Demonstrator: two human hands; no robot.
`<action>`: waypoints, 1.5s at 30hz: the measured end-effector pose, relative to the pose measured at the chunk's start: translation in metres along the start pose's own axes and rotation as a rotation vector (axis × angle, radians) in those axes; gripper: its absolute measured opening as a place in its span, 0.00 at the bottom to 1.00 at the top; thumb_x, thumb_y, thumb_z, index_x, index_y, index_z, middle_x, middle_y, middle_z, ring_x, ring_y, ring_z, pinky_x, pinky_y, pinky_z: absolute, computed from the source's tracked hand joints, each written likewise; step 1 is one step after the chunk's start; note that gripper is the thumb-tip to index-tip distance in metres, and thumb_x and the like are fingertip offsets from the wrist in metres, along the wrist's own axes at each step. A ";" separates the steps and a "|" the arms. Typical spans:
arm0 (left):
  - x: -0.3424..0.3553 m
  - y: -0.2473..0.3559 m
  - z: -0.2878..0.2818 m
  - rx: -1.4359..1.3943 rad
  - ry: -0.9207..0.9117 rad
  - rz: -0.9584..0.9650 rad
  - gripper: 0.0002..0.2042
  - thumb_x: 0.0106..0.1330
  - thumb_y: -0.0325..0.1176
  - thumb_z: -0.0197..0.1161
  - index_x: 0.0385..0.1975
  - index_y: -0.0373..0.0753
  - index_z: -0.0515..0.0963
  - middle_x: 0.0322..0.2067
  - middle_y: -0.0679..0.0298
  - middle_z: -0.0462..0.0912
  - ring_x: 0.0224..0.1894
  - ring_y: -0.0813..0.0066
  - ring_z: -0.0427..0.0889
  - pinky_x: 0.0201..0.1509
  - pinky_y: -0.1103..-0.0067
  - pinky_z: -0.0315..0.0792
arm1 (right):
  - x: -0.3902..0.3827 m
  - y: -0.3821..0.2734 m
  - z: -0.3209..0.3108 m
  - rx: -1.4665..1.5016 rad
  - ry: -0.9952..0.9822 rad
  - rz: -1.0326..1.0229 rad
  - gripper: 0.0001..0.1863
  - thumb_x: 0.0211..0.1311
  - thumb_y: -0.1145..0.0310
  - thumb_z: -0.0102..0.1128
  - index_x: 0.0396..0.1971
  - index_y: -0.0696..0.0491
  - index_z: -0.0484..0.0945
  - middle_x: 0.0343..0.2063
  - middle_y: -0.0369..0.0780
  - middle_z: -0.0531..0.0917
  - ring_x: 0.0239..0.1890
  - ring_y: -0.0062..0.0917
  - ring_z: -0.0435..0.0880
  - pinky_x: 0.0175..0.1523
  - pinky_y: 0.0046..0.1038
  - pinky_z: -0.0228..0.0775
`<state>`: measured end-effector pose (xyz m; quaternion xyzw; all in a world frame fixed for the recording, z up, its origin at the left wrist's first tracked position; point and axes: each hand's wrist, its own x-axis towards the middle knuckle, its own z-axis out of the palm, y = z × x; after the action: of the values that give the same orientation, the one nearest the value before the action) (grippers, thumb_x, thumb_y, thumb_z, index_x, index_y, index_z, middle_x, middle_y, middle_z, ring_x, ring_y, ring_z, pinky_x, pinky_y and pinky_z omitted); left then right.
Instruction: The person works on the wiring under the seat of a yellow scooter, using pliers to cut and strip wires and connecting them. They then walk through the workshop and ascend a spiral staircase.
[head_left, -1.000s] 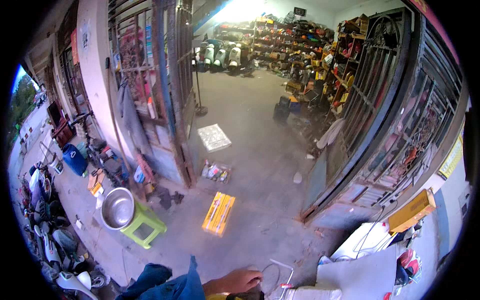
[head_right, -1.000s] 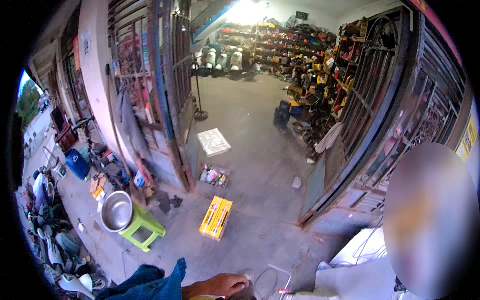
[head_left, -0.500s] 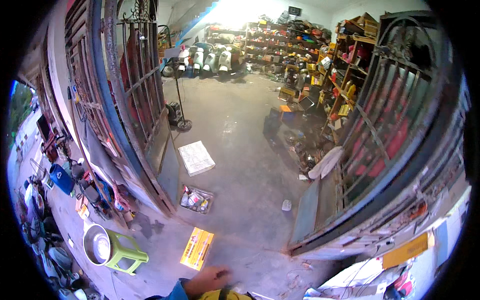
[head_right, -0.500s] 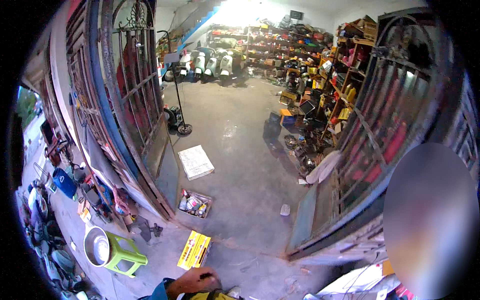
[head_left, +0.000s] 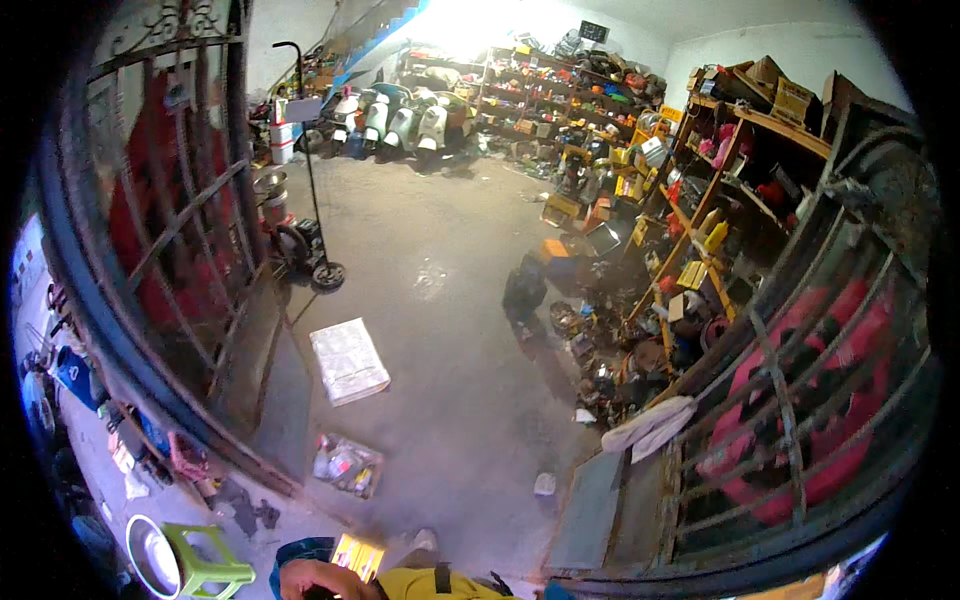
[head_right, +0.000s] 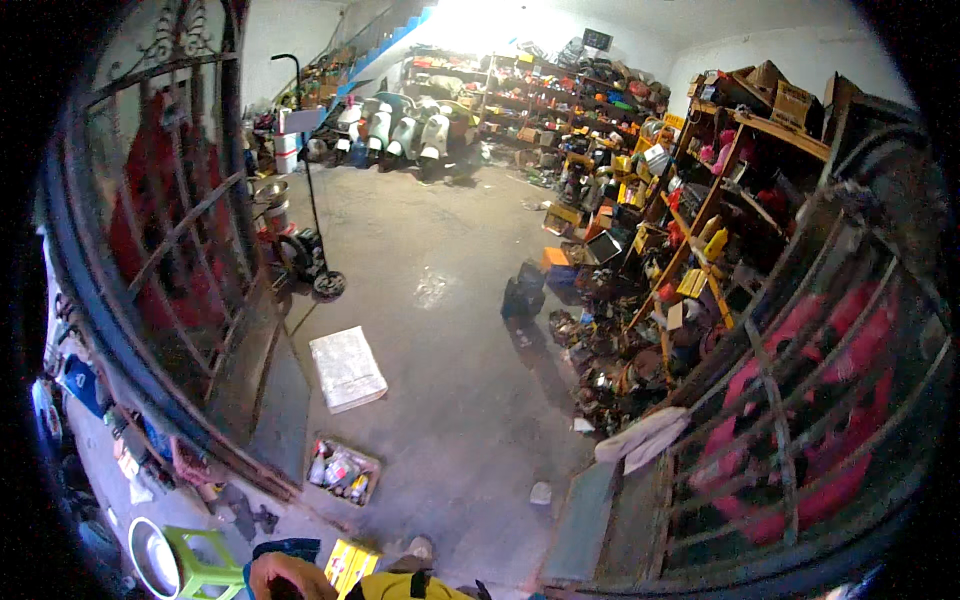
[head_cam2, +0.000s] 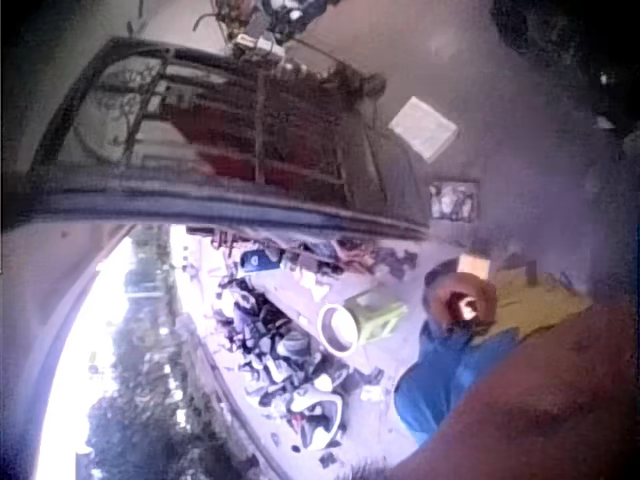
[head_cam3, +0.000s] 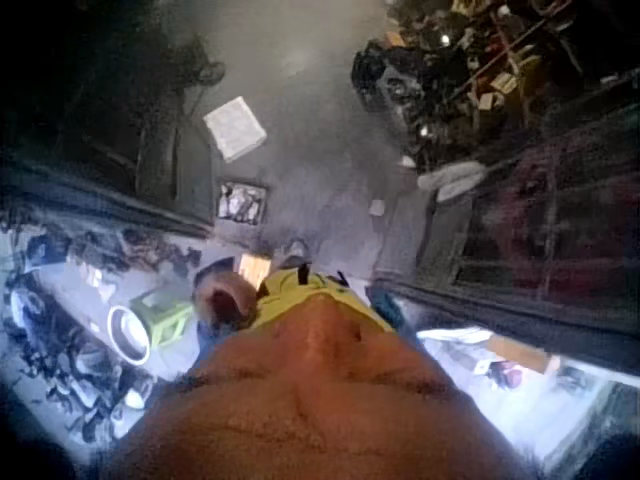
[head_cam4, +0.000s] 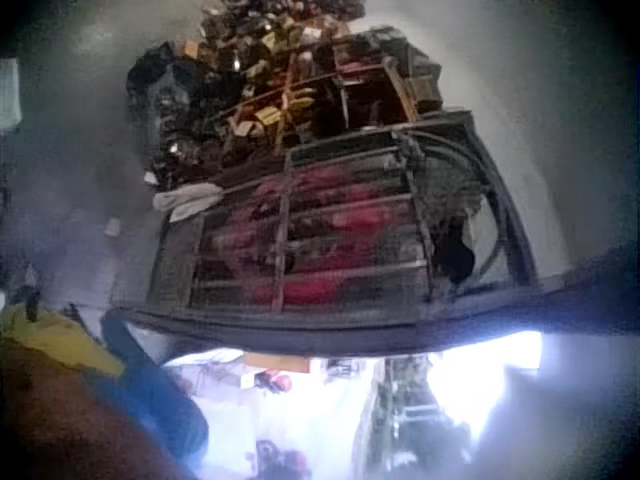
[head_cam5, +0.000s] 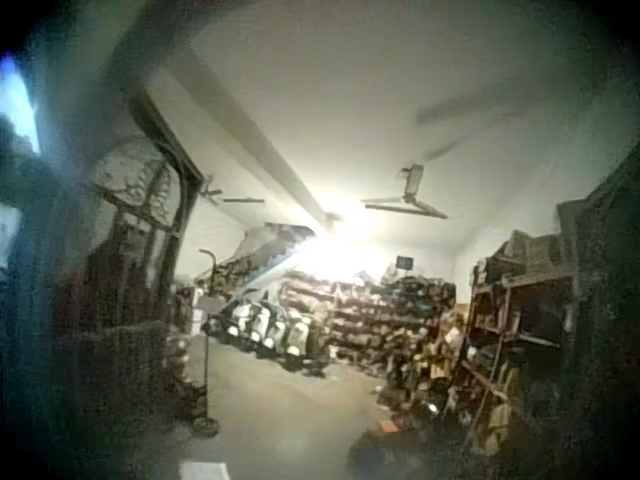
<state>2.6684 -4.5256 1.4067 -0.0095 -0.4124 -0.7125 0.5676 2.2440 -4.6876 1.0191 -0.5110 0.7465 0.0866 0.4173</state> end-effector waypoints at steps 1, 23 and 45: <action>0.031 0.018 -0.031 -0.001 -0.062 -0.052 0.15 0.70 0.41 0.67 0.28 0.35 0.79 0.27 0.53 0.82 0.24 0.53 0.79 0.29 0.61 0.73 | 0.018 -0.028 -0.015 0.021 -0.004 0.008 0.16 0.71 0.57 0.57 0.26 0.53 0.79 0.23 0.34 0.75 0.29 0.26 0.74 0.36 0.33 0.66; 0.579 0.084 -0.689 0.622 0.859 -0.312 0.08 0.70 0.29 0.61 0.45 0.36 0.81 0.39 0.65 0.83 0.40 0.70 0.82 0.46 0.76 0.76 | 0.640 -0.716 -0.334 -0.066 0.041 -0.571 0.19 0.69 0.61 0.61 0.18 0.53 0.75 0.17 0.28 0.69 0.20 0.17 0.67 0.27 0.24 0.61; 1.024 0.561 -1.445 1.624 1.295 0.048 0.12 0.66 0.26 0.62 0.49 0.41 0.80 0.34 0.54 0.86 0.33 0.56 0.88 0.37 0.69 0.80 | 0.812 -1.698 -0.468 0.273 -0.350 -1.428 0.15 0.58 0.70 0.66 0.16 0.59 0.74 0.13 0.43 0.73 0.15 0.30 0.69 0.23 0.31 0.59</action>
<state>3.4193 -6.2187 1.2704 0.7520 -0.3840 -0.0773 0.5302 3.3068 -6.2942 1.2441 -0.7937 0.1600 -0.2187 0.5447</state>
